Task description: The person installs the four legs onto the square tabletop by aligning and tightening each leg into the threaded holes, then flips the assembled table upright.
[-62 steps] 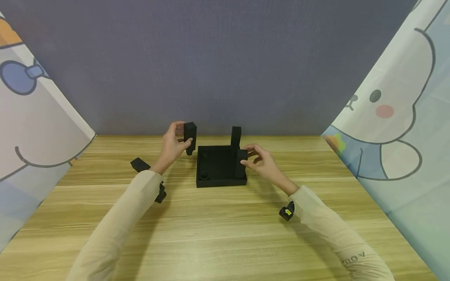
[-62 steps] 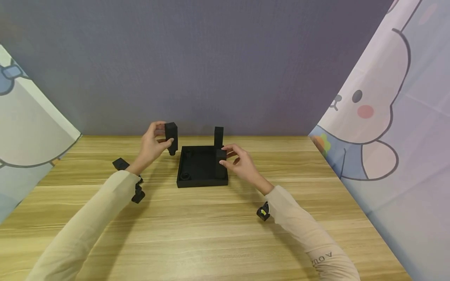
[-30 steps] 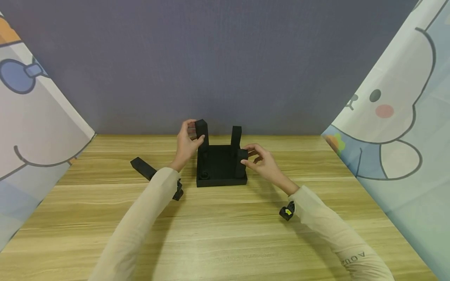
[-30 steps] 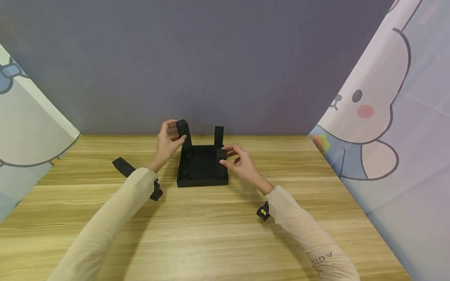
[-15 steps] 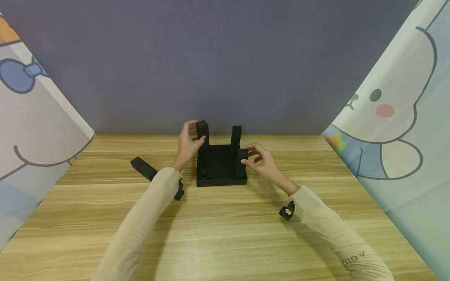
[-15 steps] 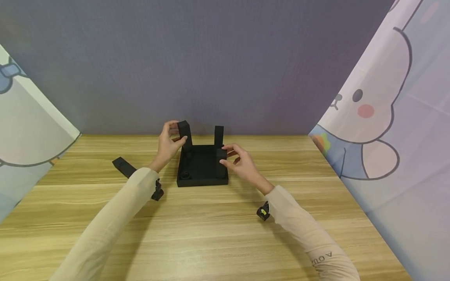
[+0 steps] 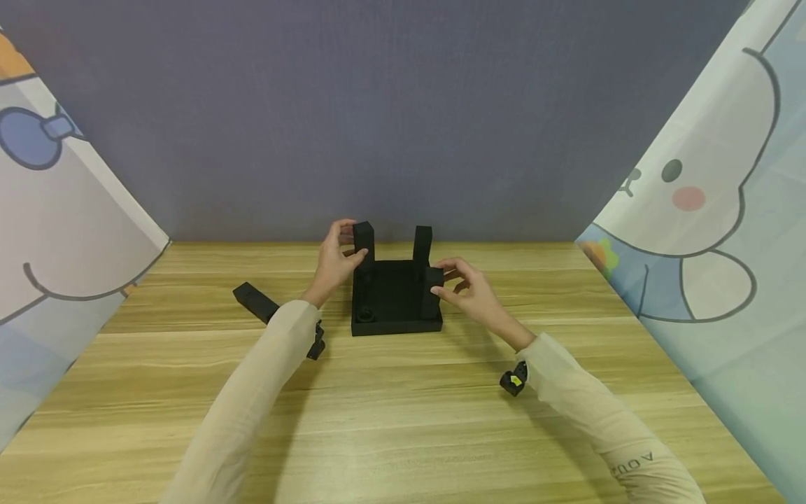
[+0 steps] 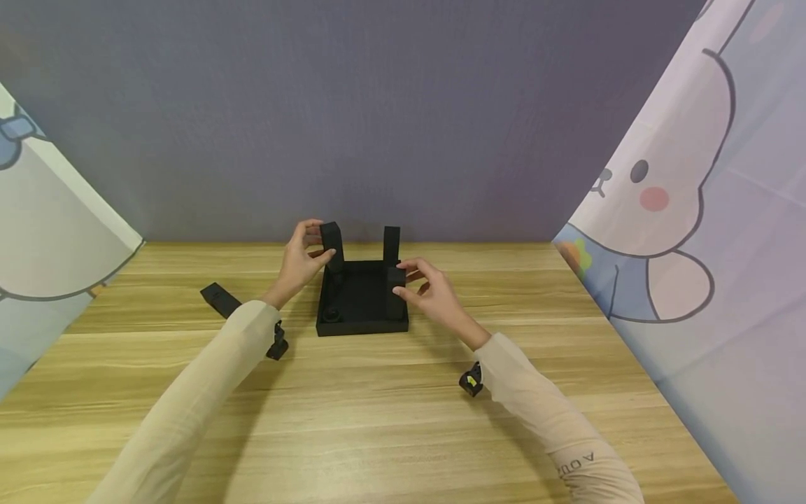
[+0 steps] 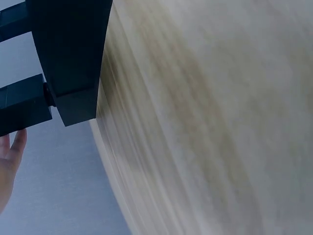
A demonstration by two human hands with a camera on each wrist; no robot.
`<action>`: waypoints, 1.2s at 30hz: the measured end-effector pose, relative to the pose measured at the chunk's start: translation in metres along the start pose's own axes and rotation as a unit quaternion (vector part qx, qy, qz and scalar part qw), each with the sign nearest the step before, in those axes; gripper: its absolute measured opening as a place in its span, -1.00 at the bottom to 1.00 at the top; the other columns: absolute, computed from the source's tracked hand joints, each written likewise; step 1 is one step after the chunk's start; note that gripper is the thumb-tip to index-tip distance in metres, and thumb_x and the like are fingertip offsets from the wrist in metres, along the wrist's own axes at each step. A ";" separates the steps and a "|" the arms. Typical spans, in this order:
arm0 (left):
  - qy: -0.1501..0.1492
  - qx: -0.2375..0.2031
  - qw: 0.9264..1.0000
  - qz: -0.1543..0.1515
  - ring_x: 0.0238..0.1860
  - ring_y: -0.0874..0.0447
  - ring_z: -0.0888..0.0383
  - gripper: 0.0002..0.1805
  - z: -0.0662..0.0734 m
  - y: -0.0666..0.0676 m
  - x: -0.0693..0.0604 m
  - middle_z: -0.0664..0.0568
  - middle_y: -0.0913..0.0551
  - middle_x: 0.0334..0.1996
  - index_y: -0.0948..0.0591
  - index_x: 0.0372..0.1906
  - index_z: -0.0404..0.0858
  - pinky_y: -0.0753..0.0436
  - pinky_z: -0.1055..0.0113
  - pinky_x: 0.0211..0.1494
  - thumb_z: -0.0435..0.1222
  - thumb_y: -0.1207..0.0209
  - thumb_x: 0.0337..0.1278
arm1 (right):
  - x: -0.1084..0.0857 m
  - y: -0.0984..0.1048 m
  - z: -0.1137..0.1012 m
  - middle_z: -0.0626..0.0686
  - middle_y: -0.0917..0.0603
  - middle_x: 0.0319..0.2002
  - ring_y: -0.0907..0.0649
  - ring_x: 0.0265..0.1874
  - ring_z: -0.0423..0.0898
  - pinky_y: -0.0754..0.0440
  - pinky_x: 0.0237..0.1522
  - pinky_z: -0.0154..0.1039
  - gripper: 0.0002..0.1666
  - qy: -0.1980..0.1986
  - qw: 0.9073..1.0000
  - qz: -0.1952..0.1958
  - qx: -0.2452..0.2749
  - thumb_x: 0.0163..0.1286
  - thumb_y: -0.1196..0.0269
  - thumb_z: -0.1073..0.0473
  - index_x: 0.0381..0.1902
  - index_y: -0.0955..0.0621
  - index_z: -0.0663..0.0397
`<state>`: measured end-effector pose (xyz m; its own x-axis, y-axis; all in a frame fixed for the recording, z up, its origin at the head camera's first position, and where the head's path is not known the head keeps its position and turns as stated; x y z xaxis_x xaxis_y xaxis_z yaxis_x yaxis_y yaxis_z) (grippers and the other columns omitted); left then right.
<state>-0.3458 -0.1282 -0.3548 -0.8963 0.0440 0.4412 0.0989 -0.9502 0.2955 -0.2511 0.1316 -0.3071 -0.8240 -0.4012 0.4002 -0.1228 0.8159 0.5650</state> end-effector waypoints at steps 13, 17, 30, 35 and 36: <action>-0.018 0.048 0.997 -0.058 0.02 -0.51 -0.12 -0.36 0.005 0.006 0.005 -0.20 -0.44 0.03 -0.30 0.25 -0.21 -0.56 0.02 0.02 -0.50 -0.21 0.01 | 0.000 -0.001 0.001 0.29 -0.54 -0.07 -0.60 -0.19 0.18 -0.55 -0.32 -0.04 -0.56 0.012 1.000 0.004 0.003 0.15 -0.28 0.38 0.00 -0.46 0.39; -0.008 0.069 0.995 -0.076 0.04 -0.50 -0.11 -0.36 0.006 0.009 0.006 -0.19 -0.44 0.03 -0.29 0.25 -0.21 -0.54 0.03 0.03 -0.48 -0.21 0.02 | 0.000 -0.001 0.000 0.29 -0.54 -0.06 -0.61 -0.19 0.15 -0.55 -0.31 -0.04 -0.56 0.007 1.000 0.002 0.002 0.16 -0.27 0.37 0.01 -0.46 0.37; 0.009 0.097 0.990 -0.100 0.02 -0.51 -0.06 -0.36 0.009 0.013 0.010 -0.16 -0.43 0.07 -0.32 0.24 -0.11 -0.54 0.04 0.02 -0.40 -0.25 0.01 | 0.001 -0.002 0.001 0.29 -0.54 -0.05 -0.59 -0.17 0.20 -0.54 -0.30 -0.05 -0.55 0.005 1.000 0.002 0.008 0.16 -0.27 0.37 0.01 -0.46 0.39; 0.011 0.082 0.993 -0.079 -0.03 -0.55 -0.06 -0.37 0.010 0.012 0.008 -0.15 -0.48 0.02 -0.35 0.21 -0.14 -0.58 0.05 -0.08 -0.30 -0.30 -0.03 | 0.001 -0.002 0.001 0.29 -0.54 -0.05 -0.60 -0.18 0.17 -0.54 -0.30 -0.05 -0.55 0.006 1.000 0.003 0.006 0.16 -0.27 0.37 0.01 -0.46 0.39; 0.009 0.081 0.994 -0.073 -0.04 -0.55 -0.07 -0.37 0.011 0.011 0.008 -0.16 -0.49 0.00 -0.35 0.21 -0.16 -0.59 0.05 -0.10 -0.29 -0.31 -0.03 | 0.001 -0.002 0.001 0.29 -0.54 -0.05 -0.60 -0.18 0.16 -0.55 -0.30 -0.05 -0.55 0.006 1.000 0.003 0.006 0.16 -0.27 0.37 0.01 -0.46 0.39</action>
Point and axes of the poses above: each hand's wrist, its own x-axis towards the middle knuckle, its own y-axis out of the back of the hand, z = x × y, the point moved 2 cm from there along x, towards the middle knuckle
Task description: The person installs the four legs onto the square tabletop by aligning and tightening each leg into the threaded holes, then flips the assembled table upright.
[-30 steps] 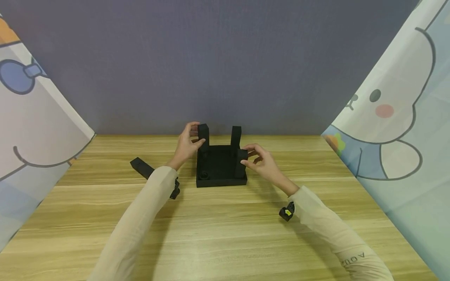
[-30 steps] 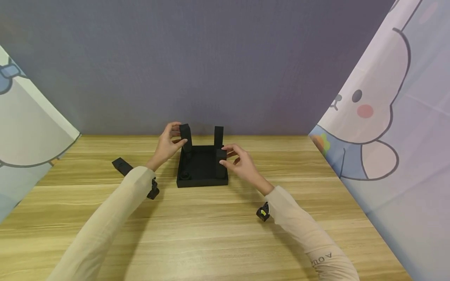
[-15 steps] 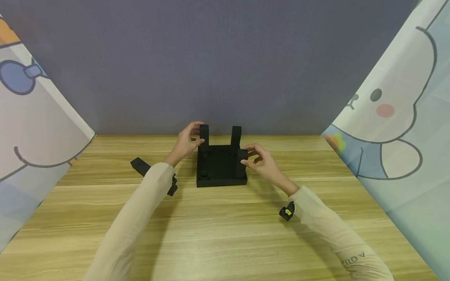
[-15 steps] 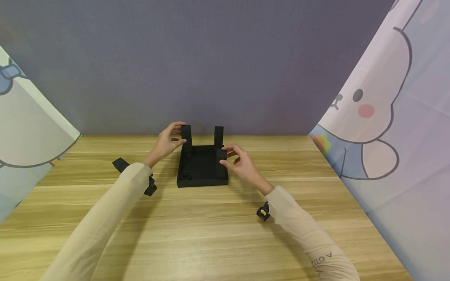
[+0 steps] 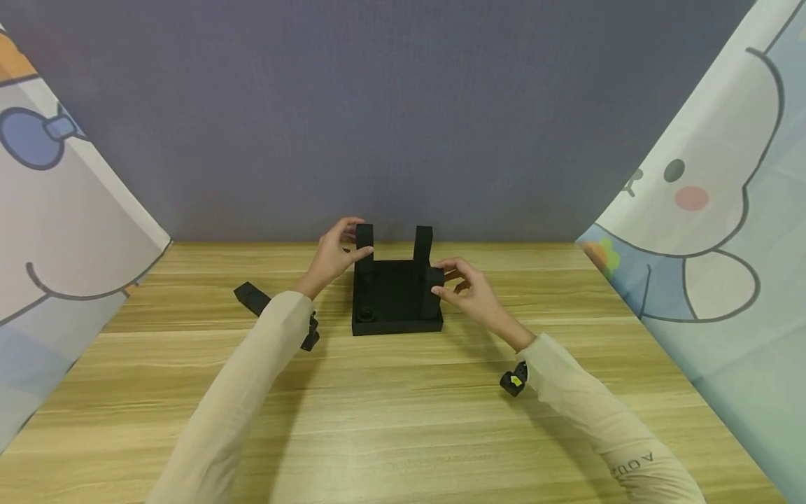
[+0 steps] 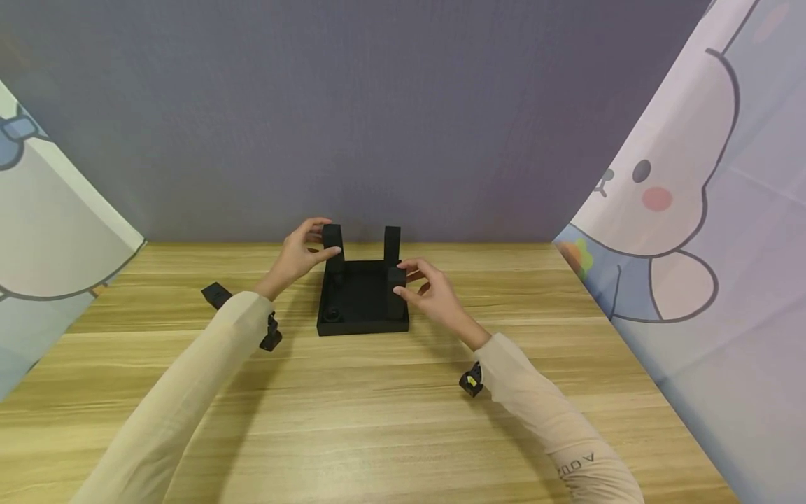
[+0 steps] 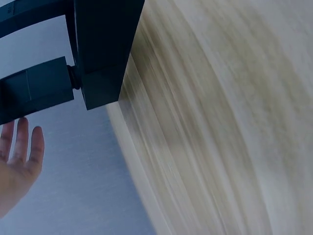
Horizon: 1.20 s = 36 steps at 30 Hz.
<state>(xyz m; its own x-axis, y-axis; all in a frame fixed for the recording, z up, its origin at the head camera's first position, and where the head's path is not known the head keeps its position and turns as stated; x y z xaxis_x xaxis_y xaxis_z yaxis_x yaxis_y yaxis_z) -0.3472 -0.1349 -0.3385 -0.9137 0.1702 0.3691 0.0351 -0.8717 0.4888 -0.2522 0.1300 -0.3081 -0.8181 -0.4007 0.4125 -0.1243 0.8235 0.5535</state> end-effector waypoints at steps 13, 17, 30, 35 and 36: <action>0.002 0.021 0.998 0.054 -0.15 -0.59 -0.06 -0.46 0.008 -0.005 -0.001 -0.17 -0.53 -0.09 -0.42 0.10 -0.21 -0.60 0.06 -0.16 -0.24 -0.31 -0.03 | 0.000 0.000 0.001 0.28 -0.54 -0.03 -0.61 -0.18 0.15 -0.55 -0.31 -0.05 -0.55 0.005 1.000 0.002 -0.003 0.16 -0.27 0.37 0.01 -0.46 0.39; 0.000 0.019 0.999 0.040 -0.08 -0.57 -0.08 -0.42 0.007 -0.005 -0.001 -0.19 -0.49 -0.02 -0.36 0.18 -0.24 -0.59 0.05 -0.14 -0.25 -0.26 0.03 | 0.000 0.000 0.001 0.28 -0.54 -0.04 -0.61 -0.19 0.15 -0.55 -0.32 -0.05 -0.56 0.007 1.000 0.004 -0.002 0.15 -0.28 0.38 0.00 -0.47 0.37; 0.013 0.003 1.000 -0.020 0.01 -0.51 -0.10 -0.47 0.006 0.002 0.000 -0.19 -0.41 0.10 -0.30 0.17 -0.26 -0.54 0.05 0.00 -0.28 -0.18 0.11 | -0.001 0.000 0.001 0.29 -0.54 -0.04 -0.60 -0.18 0.15 -0.55 -0.31 -0.04 -0.55 0.003 1.000 0.001 0.002 0.15 -0.27 0.38 0.01 -0.46 0.39; 0.011 0.006 1.000 -0.025 -0.01 -0.52 -0.07 -0.48 0.004 0.001 0.000 -0.17 -0.42 0.09 -0.32 0.19 -0.24 -0.56 0.07 -0.02 -0.26 -0.17 0.12 | -0.002 0.000 0.001 0.27 -0.53 -0.02 -0.60 -0.17 0.14 -0.55 -0.30 -0.06 -0.55 0.002 1.000 -0.001 0.001 0.16 -0.27 0.37 0.02 -0.46 0.38; 0.012 0.007 1.000 -0.023 -0.01 -0.53 -0.07 -0.48 0.004 0.001 -0.001 -0.17 -0.43 0.08 -0.33 0.19 -0.23 -0.57 0.08 -0.04 -0.25 -0.17 0.12 | -0.002 0.000 0.001 0.27 -0.53 -0.02 -0.60 -0.17 0.14 -0.55 -0.30 -0.06 -0.55 0.002 1.000 -0.001 0.001 0.16 -0.27 0.37 0.02 -0.46 0.38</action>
Point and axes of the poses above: each hand's wrist, its own x-axis towards the middle knuckle, its own y-axis out of the back of the hand, z = x × y, the point moved 2 cm from there along x, towards the middle knuckle
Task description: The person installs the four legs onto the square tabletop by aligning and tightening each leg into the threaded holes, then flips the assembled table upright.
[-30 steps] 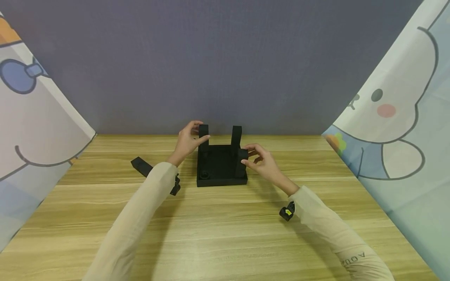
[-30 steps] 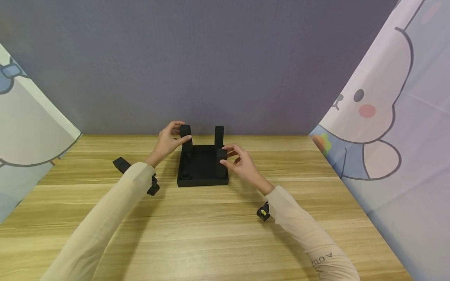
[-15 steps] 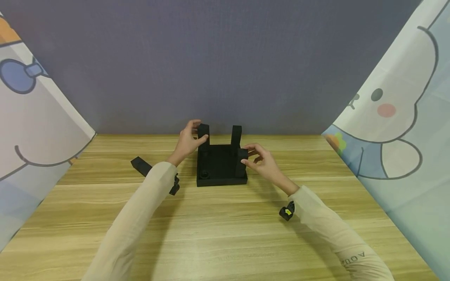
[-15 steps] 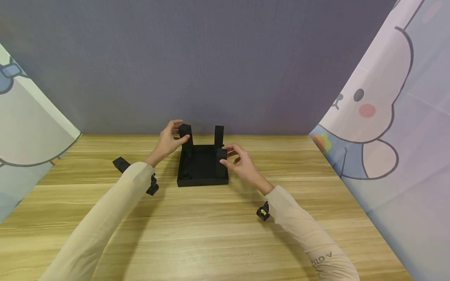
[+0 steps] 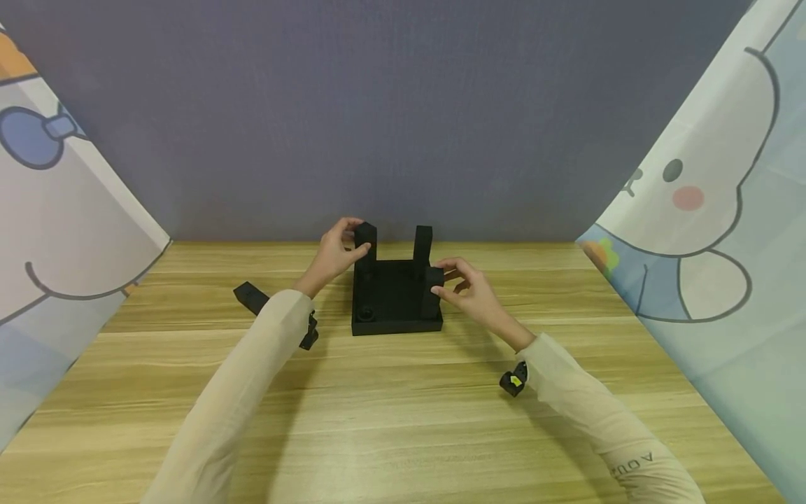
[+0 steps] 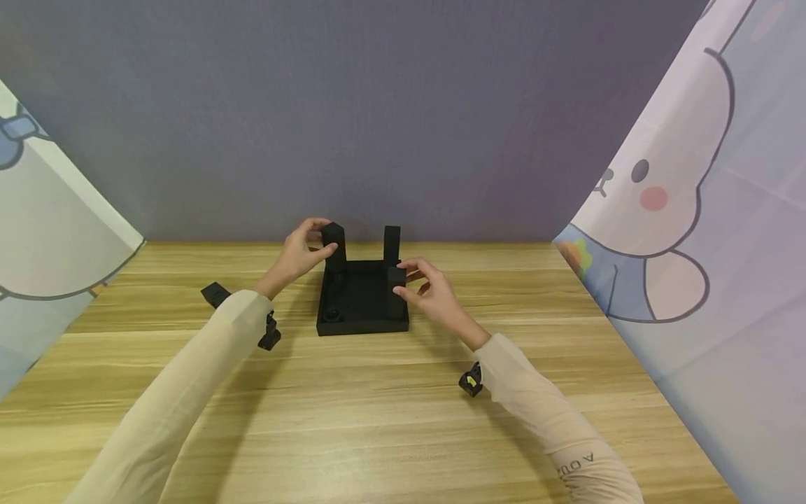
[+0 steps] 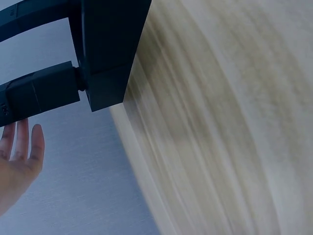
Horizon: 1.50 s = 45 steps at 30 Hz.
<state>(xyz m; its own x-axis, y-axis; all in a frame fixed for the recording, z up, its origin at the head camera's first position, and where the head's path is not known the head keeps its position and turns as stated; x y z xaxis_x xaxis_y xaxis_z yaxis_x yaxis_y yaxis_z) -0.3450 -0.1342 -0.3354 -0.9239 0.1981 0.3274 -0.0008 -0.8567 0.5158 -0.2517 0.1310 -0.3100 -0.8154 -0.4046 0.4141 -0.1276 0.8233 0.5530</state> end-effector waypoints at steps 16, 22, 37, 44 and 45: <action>-0.002 -0.007 0.999 0.033 -0.07 -0.56 -0.08 -0.52 -0.003 -0.002 -0.002 -0.17 -0.49 -0.02 -0.38 0.15 -0.23 -0.60 0.07 -0.11 -0.30 -0.19 0.10 | 0.000 -0.001 0.002 0.27 -0.54 -0.02 -0.60 -0.18 0.14 -0.56 -0.31 -0.04 -0.56 0.007 1.000 0.003 -0.004 0.16 -0.28 0.37 0.01 -0.46 0.37; 0.001 -0.005 1.000 -0.005 -0.01 -0.53 -0.08 -0.52 -0.004 0.002 0.002 -0.18 -0.46 0.01 -0.35 0.19 -0.24 -0.58 0.08 -0.05 -0.33 -0.14 0.14 | 0.000 -0.001 0.002 0.27 -0.53 -0.01 -0.60 -0.17 0.14 -0.56 -0.31 -0.04 -0.55 0.005 1.000 0.003 -0.004 0.16 -0.27 0.37 0.02 -0.46 0.38; -0.031 -0.032 0.998 -0.036 0.01 -0.52 -0.06 -0.48 -0.006 0.007 0.003 -0.17 -0.46 0.04 -0.34 0.24 -0.17 -0.58 0.05 -0.06 -0.38 -0.12 0.15 | 0.000 -0.001 0.001 0.27 -0.53 0.01 -0.57 -0.12 0.13 -0.55 -0.30 -0.07 -0.55 -0.004 1.000 0.004 -0.003 0.17 -0.26 0.37 0.03 -0.45 0.39; -0.018 -0.027 0.999 0.005 -0.03 -0.55 -0.05 -0.47 -0.002 0.001 0.000 -0.16 -0.48 0.01 -0.36 0.20 -0.19 -0.59 0.07 -0.11 -0.32 -0.21 0.08 | 0.000 -0.001 0.002 0.28 -0.53 0.01 -0.56 -0.13 0.14 -0.55 -0.30 -0.05 -0.55 -0.002 1.000 0.004 -0.004 0.17 -0.26 0.37 0.03 -0.45 0.38; -0.018 -0.023 0.999 0.013 -0.04 -0.55 -0.05 -0.47 -0.001 0.000 0.000 -0.16 -0.48 0.00 -0.37 0.19 -0.19 -0.60 0.07 -0.13 -0.32 -0.22 0.08 | 0.000 -0.001 0.002 0.28 -0.53 0.01 -0.56 -0.13 0.13 -0.55 -0.30 -0.05 -0.55 -0.003 1.000 0.004 -0.004 0.17 -0.26 0.37 0.03 -0.45 0.37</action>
Point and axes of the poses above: each hand's wrist, its own x-axis towards the middle knuckle, its own y-axis out of the back of the hand, z = x × y, the point moved 2 cm from there along x, towards the middle knuckle
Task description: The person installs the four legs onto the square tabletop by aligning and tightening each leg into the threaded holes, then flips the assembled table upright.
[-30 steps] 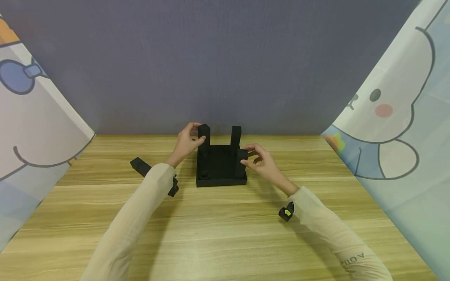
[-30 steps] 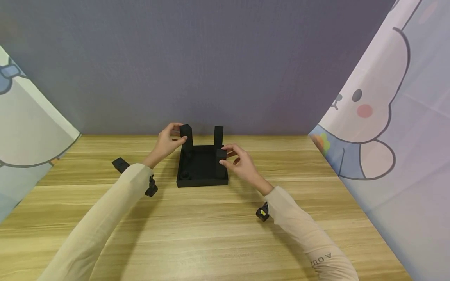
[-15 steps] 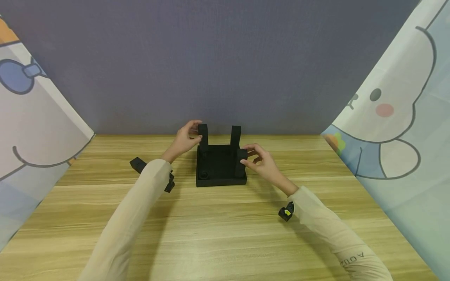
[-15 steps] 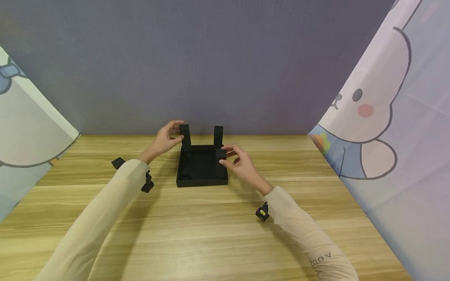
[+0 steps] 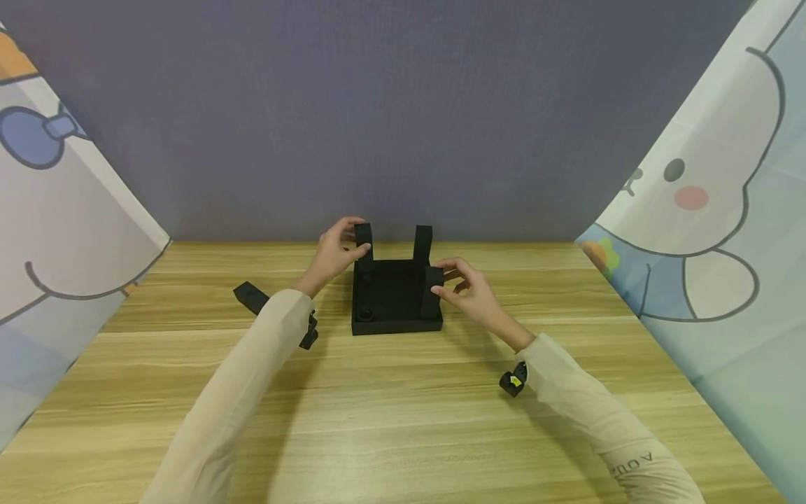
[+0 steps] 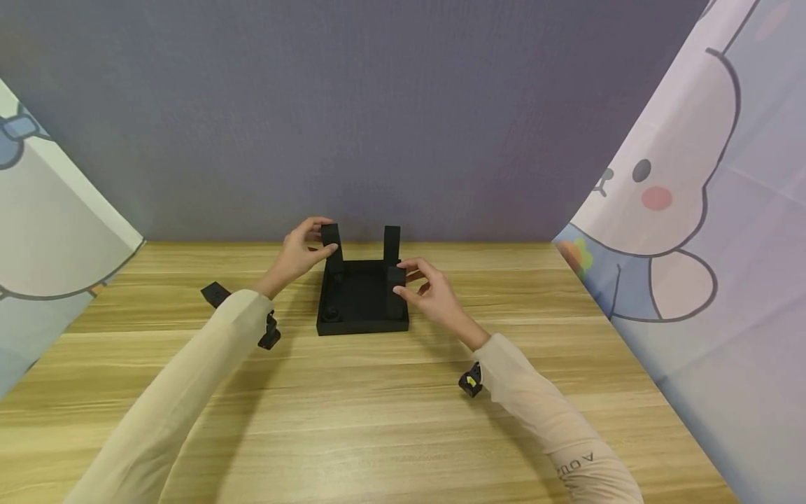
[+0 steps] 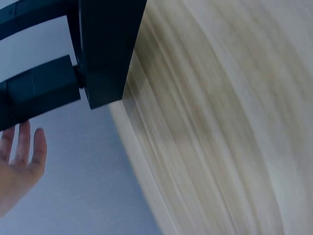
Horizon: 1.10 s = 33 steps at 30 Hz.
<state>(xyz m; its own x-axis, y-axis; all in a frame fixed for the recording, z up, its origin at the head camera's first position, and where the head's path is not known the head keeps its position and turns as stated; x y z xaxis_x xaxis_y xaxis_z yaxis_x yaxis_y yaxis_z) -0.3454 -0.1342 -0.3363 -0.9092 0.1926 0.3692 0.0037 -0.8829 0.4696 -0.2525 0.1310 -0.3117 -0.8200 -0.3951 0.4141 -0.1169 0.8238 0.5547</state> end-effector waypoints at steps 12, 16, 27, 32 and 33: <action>-0.011 0.049 0.996 0.070 -0.12 -0.59 -0.07 -0.53 0.003 -0.008 0.002 -0.17 -0.54 -0.10 -0.45 0.06 -0.21 -0.61 0.07 -0.16 -0.27 -0.29 -0.01 | 0.000 0.000 -0.002 0.28 -0.53 0.00 -0.57 -0.13 0.15 -0.56 -0.30 -0.04 -0.54 -0.002 1.000 0.001 -0.006 0.16 -0.27 0.37 0.03 -0.45 0.41; -0.020 0.053 0.996 0.069 -0.14 -0.59 -0.08 -0.55 0.004 -0.008 0.003 -0.17 -0.54 -0.09 -0.47 0.05 -0.21 -0.61 0.08 -0.17 -0.30 -0.28 -0.02 | 0.000 0.000 -0.003 0.28 -0.53 0.00 -0.57 -0.13 0.15 -0.56 -0.30 -0.04 -0.54 0.000 1.000 0.003 -0.007 0.16 -0.27 0.37 0.02 -0.45 0.41; 0.003 0.065 0.997 -0.035 -0.01 -0.50 -0.14 -0.48 0.009 -0.002 0.007 -0.19 -0.41 0.09 -0.40 0.21 -0.19 -0.56 0.01 -0.07 -0.30 -0.18 0.09 | 0.000 0.000 -0.001 0.29 -0.53 0.01 -0.57 -0.13 0.15 -0.56 -0.30 -0.03 -0.55 0.004 1.000 0.003 -0.004 0.17 -0.26 0.37 0.03 -0.45 0.39; 0.015 0.069 0.995 -0.063 0.04 -0.49 -0.14 -0.45 0.009 0.000 0.008 -0.18 -0.37 0.17 -0.33 0.27 -0.18 -0.55 0.02 -0.06 -0.33 -0.11 0.13 | -0.001 0.000 -0.001 0.29 -0.53 0.01 -0.57 -0.13 0.15 -0.55 -0.30 -0.02 -0.54 0.003 1.000 0.003 -0.003 0.17 -0.26 0.37 0.03 -0.45 0.39; 0.015 0.069 0.995 -0.065 0.04 -0.48 -0.13 -0.45 0.008 0.000 0.008 -0.17 -0.36 0.18 -0.32 0.28 -0.17 -0.55 0.03 -0.05 -0.33 -0.11 0.14 | -0.001 0.000 0.000 0.29 -0.53 0.01 -0.57 -0.13 0.15 -0.55 -0.30 -0.02 -0.54 0.003 1.000 0.003 -0.003 0.17 -0.26 0.37 0.03 -0.45 0.40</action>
<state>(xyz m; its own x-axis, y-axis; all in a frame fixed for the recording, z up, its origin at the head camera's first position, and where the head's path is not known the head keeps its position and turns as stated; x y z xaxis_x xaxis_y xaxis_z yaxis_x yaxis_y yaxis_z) -0.3490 -0.1297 -0.3269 -0.9181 0.2862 0.2744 -0.0593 -0.7833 0.6188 -0.2518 0.1311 -0.3117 -0.8172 -0.3930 0.4217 -0.1088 0.8236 0.5567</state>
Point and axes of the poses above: each hand's wrist, its own x-axis towards the middle knuckle, its own y-axis out of the back of the hand, z = x × y, the point moved 2 cm from there along x, towards the middle knuckle
